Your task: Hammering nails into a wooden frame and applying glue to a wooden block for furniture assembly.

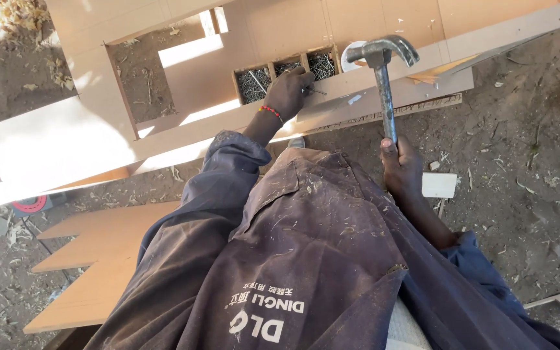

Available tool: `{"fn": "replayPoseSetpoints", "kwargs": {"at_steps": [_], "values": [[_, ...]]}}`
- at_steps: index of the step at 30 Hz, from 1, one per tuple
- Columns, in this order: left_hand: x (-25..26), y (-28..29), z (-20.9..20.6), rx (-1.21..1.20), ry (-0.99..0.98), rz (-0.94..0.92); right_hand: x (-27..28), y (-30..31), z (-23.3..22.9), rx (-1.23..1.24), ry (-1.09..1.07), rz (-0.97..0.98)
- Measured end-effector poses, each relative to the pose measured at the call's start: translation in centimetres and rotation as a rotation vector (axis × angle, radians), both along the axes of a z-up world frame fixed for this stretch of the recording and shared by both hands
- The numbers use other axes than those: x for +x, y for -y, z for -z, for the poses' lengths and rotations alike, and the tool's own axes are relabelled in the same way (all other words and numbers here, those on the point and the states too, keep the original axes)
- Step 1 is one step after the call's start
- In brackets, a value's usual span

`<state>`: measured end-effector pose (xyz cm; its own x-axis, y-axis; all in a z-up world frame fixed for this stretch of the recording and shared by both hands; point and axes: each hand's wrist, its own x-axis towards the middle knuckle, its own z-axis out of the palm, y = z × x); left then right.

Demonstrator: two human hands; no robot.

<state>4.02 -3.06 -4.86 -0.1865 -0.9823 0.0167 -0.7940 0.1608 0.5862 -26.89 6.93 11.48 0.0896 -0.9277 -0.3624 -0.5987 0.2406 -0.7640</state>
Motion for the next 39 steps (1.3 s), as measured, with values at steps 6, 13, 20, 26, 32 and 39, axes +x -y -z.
{"fn": "replayPoseSetpoints", "kwargs": {"at_steps": [6,13,20,26,32,39], "values": [[-0.1,-0.4,-2.1,0.033,0.079,0.002,1.0,2.9,-3.3,-0.351,0.342,-0.035],[-0.2,-0.7,-1.6,0.064,0.043,-0.037,-2.0,1.1,3.4,-1.002,-0.272,-0.246],[-0.2,-0.6,-0.3,0.102,0.019,-0.064,-2.3,-0.6,8.5,0.301,-0.355,-0.139],[-0.5,0.1,-2.1,0.139,-0.036,-0.139,-1.1,-0.6,4.0,0.086,-0.151,0.063],[-3.4,2.7,1.5,0.16,-0.008,-0.096,1.6,0.0,-3.0,-0.031,-0.057,0.201],[-3.4,2.2,-1.4,0.125,-0.027,-0.124,0.2,2.1,-4.1,-0.144,0.03,0.14]]}}
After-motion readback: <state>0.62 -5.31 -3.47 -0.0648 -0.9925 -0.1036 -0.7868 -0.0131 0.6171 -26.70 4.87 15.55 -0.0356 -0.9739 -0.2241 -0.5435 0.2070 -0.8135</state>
